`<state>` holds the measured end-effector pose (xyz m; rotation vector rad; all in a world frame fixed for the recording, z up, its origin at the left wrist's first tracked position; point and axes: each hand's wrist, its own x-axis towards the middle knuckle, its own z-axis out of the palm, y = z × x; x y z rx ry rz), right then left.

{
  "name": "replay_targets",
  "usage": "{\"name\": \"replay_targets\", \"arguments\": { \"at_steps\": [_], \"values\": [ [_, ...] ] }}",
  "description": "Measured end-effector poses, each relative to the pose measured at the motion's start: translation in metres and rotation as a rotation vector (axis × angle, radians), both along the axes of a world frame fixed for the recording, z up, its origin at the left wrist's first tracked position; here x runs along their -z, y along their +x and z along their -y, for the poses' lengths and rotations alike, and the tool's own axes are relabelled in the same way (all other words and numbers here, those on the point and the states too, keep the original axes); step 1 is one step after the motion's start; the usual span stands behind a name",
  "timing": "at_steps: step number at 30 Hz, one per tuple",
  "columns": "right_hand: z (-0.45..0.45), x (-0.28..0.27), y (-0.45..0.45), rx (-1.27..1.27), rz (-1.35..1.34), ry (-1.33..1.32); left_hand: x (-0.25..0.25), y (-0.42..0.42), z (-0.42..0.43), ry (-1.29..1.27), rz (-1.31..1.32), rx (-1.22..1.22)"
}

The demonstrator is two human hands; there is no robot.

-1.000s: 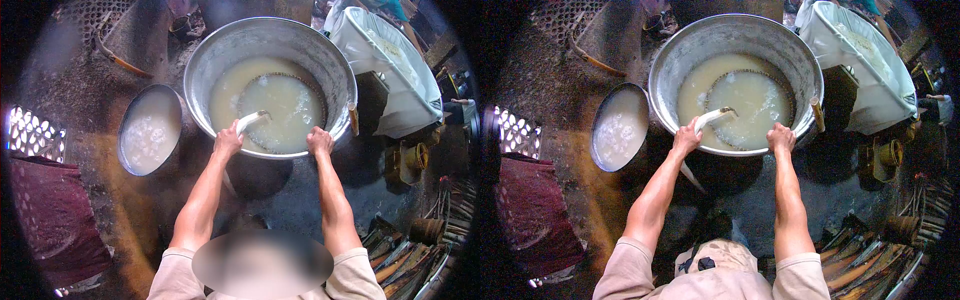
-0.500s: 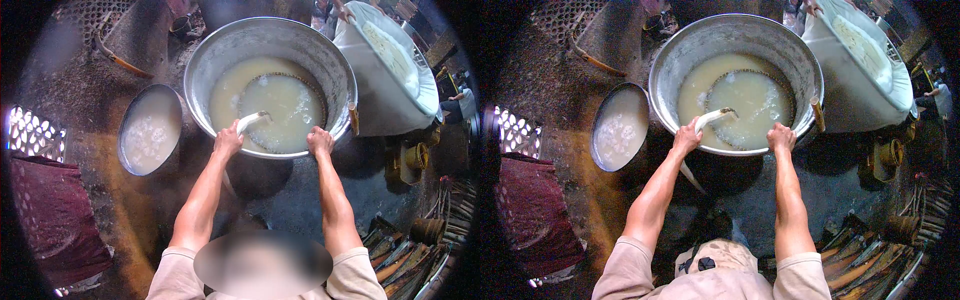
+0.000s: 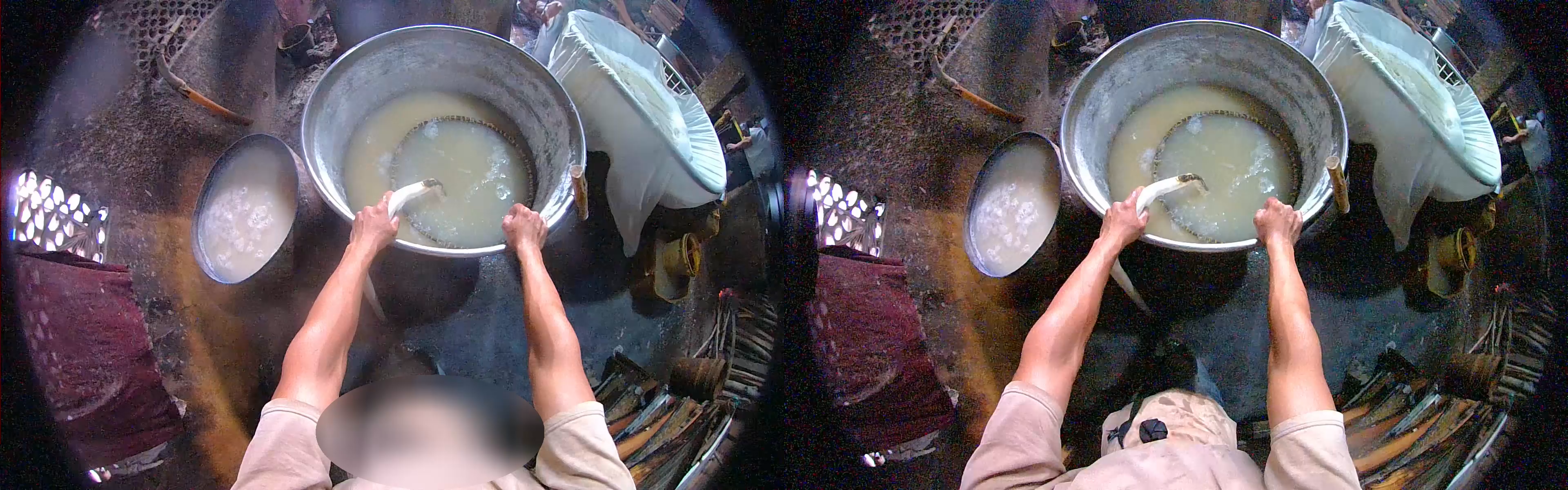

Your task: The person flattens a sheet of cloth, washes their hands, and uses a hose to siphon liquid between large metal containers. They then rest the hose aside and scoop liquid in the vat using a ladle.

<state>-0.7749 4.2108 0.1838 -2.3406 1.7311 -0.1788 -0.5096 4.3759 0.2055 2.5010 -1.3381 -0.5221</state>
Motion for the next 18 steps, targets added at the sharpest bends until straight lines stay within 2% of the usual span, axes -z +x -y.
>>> {"name": "replay_targets", "arguments": {
  "at_steps": [18],
  "values": [
    [0.0009, -0.0017, 0.0009, 0.019, -0.037, 0.042, 0.0053, 0.0022, 0.0001, 0.005, -0.002, 0.012]
  ]
}}
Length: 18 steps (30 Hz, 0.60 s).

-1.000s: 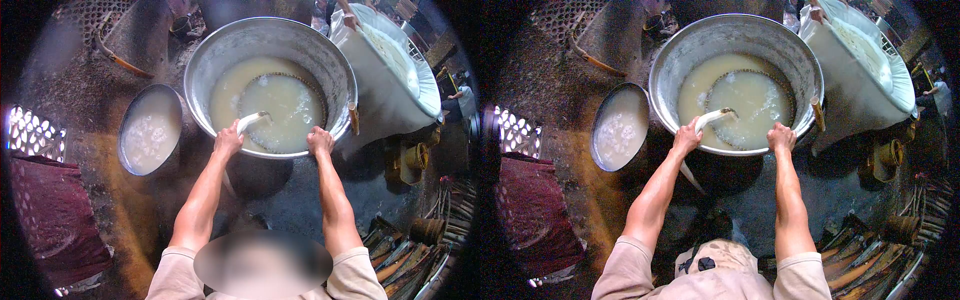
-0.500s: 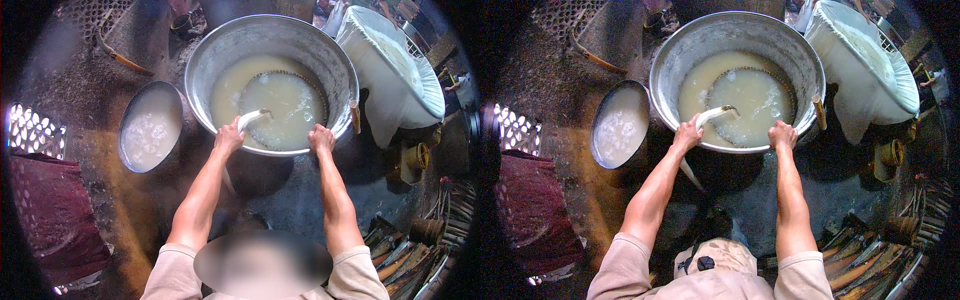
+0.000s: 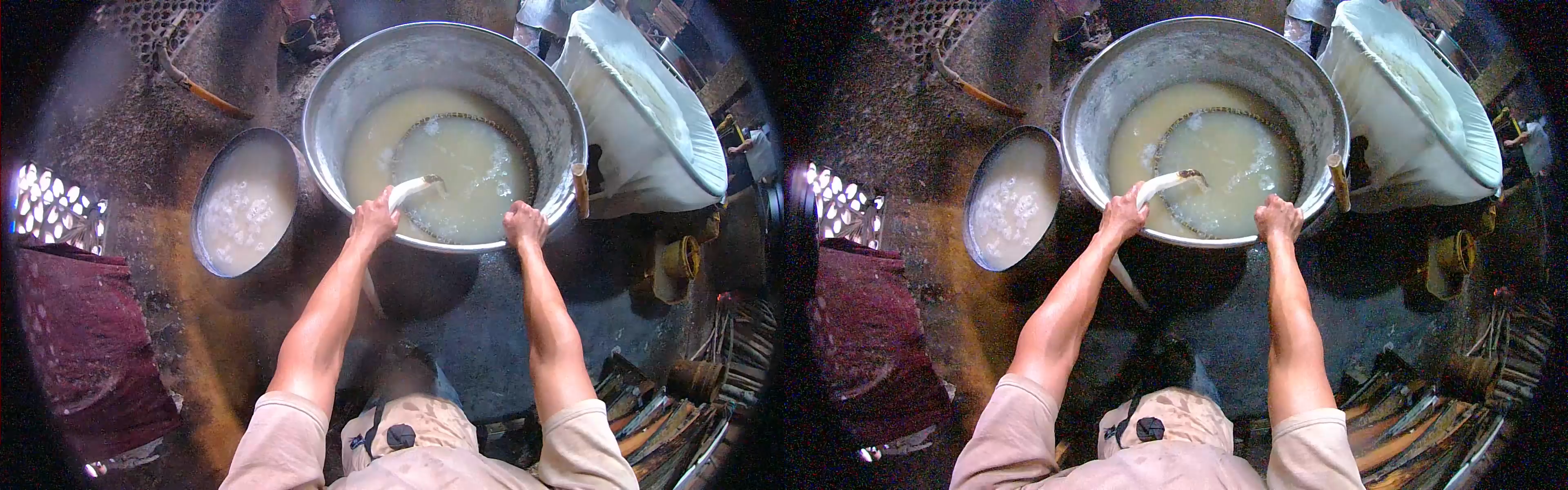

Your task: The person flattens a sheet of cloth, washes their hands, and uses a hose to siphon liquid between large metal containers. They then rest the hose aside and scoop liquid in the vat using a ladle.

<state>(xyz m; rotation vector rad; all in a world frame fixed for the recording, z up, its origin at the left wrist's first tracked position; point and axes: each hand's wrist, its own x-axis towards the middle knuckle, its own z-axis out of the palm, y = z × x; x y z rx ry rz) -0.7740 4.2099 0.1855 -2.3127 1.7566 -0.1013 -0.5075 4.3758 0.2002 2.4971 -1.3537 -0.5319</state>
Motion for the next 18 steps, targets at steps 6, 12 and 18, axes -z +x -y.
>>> {"name": "replay_targets", "arguments": {
  "at_steps": [6, 12, 18],
  "values": [
    [-0.005, -0.007, 0.001, -0.011, -0.003, -0.029, -0.001, -0.001, 0.001, -0.003, -0.019, -0.02],
    [-0.001, 0.005, -0.002, -0.014, 0.037, -0.06, 0.011, 0.002, 0.0, -0.062, 0.044, 0.001],
    [-0.001, 0.005, -0.002, -0.018, 0.04, -0.061, 0.014, 0.002, -0.001, -0.077, 0.058, 0.003]
  ]
}}
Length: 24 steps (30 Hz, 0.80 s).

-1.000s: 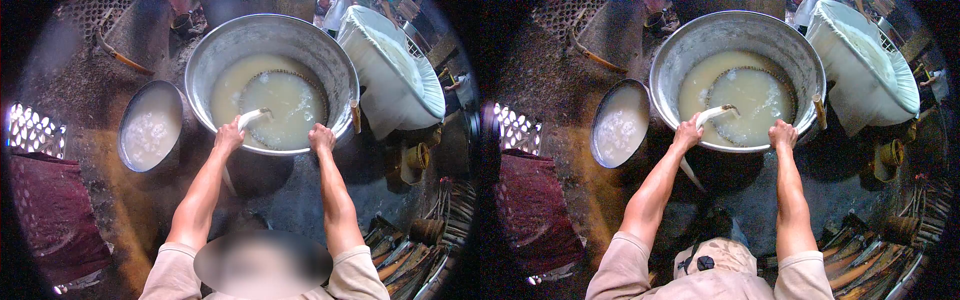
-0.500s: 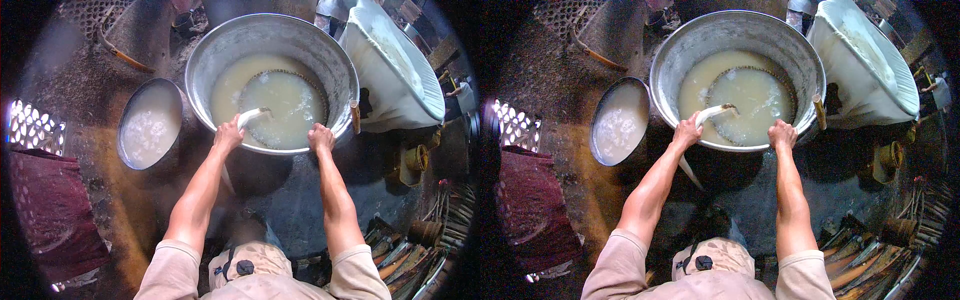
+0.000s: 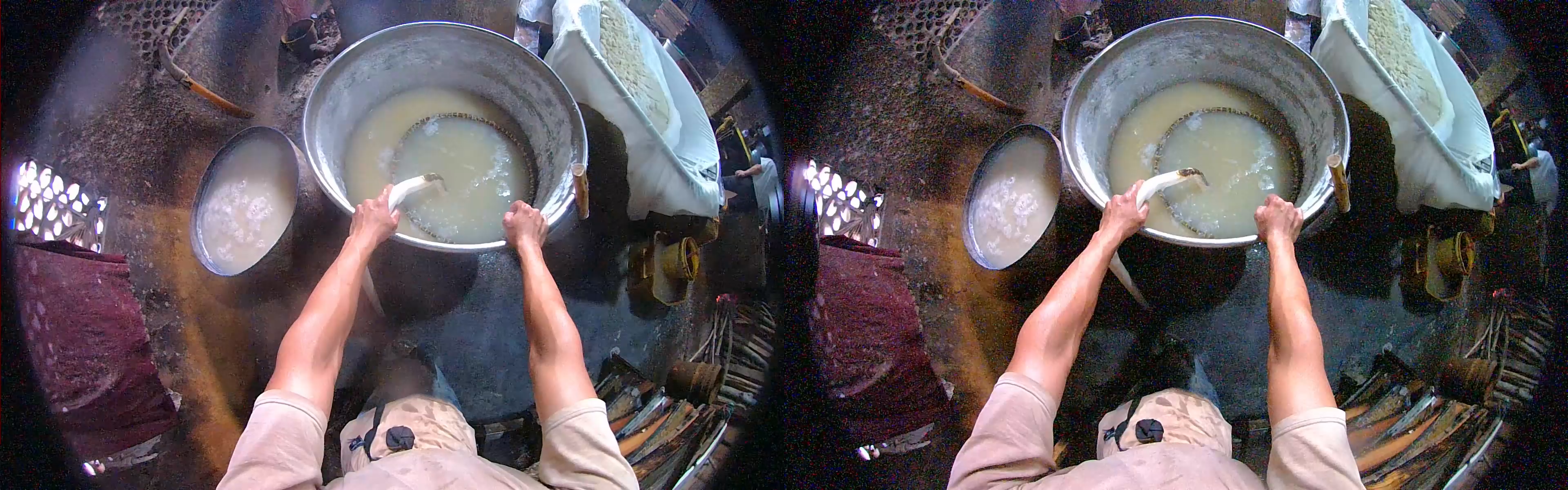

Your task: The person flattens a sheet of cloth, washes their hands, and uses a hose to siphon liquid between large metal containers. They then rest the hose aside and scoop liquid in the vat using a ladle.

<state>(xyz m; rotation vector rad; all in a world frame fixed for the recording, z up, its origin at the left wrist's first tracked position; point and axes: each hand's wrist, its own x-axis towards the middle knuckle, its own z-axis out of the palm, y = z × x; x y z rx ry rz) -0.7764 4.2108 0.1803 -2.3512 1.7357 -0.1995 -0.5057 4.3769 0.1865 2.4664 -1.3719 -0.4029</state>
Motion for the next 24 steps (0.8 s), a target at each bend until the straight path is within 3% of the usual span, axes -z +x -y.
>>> {"name": "replay_targets", "arguments": {
  "at_steps": [24],
  "values": [
    [-0.002, -0.009, 0.003, 0.012, -0.043, 0.015, -0.016, -0.003, 0.003, 0.097, -0.074, -0.02]
  ]
}}
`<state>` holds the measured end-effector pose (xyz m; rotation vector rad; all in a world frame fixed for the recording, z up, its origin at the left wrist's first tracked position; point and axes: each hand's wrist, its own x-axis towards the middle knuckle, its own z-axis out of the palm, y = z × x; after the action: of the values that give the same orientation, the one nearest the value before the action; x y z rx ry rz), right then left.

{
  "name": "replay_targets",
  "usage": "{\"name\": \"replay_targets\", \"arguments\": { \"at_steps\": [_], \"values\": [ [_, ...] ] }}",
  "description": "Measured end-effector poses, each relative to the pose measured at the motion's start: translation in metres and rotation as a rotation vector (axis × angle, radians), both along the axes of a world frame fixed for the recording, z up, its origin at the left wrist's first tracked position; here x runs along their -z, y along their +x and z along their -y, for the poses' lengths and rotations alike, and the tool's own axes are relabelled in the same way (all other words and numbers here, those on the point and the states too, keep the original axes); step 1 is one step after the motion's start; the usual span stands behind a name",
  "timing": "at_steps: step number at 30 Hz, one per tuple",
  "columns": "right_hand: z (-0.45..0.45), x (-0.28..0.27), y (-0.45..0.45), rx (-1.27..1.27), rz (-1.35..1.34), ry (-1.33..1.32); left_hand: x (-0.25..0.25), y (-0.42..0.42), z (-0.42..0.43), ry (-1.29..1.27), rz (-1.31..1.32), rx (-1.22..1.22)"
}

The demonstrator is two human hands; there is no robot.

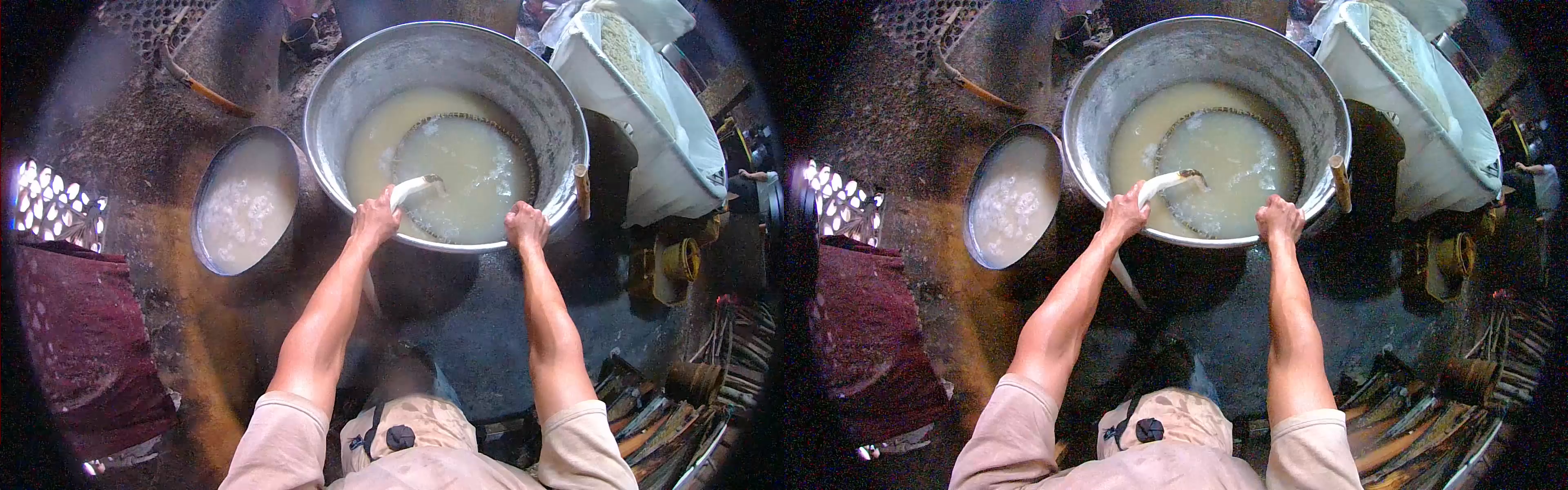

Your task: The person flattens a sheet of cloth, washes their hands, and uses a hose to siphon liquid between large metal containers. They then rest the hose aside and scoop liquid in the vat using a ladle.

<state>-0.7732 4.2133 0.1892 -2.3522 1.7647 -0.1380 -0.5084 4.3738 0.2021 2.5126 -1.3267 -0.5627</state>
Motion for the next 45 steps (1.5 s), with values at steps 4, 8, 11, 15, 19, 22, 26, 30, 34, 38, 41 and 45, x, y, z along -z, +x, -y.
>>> {"name": "replay_targets", "arguments": {
  "at_steps": [4, 8, 11, 15, 19, 22, 26, 30, 34, 38, 41, 45],
  "values": [
    [-0.001, -0.002, 0.001, 0.015, 0.023, 0.004, 0.001, 0.0, -0.001, -0.015, 0.009, 0.01],
    [-0.002, -0.003, 0.0, 0.001, 0.024, -0.006, 0.004, 0.001, -0.001, -0.034, 0.016, 0.011],
    [0.002, 0.0, 0.0, 0.046, 0.014, 0.052, 0.003, 0.001, -0.001, -0.017, 0.012, 0.018],
    [0.003, 0.002, 0.0, 0.042, 0.008, 0.06, 0.006, 0.001, -0.001, -0.035, 0.036, 0.016],
    [0.002, 0.005, -0.001, 0.031, 0.018, 0.025, 0.003, 0.001, 0.0, 0.004, -0.024, 0.001],
    [0.0, 0.002, 0.0, 0.028, 0.028, 0.004, 0.01, 0.001, -0.002, -0.095, 0.074, 0.018],
    [-0.002, -0.004, 0.0, 0.031, 0.036, 0.014, 0.014, 0.003, -0.002, -0.095, 0.08, 0.028],
    [-0.002, -0.003, 0.001, 0.037, 0.025, 0.011, 0.012, 0.002, -0.002, -0.102, 0.08, 0.029],
    [0.0, -0.004, 0.001, 0.034, 0.013, 0.04, 0.003, 0.001, 0.0, 0.001, -0.008, -0.004],
    [0.0, -0.005, 0.0, 0.036, 0.012, 0.063, -0.002, 0.0, 0.0, -0.002, -0.004, 0.006],
    [0.001, -0.003, 0.002, 0.044, -0.004, 0.062, 0.0, 0.0, 0.0, 0.009, 0.005, -0.005],
    [0.003, 0.002, 0.0, 0.034, 0.002, 0.06, -0.002, 0.0, 0.0, 0.02, -0.003, -0.006]
  ]
}}
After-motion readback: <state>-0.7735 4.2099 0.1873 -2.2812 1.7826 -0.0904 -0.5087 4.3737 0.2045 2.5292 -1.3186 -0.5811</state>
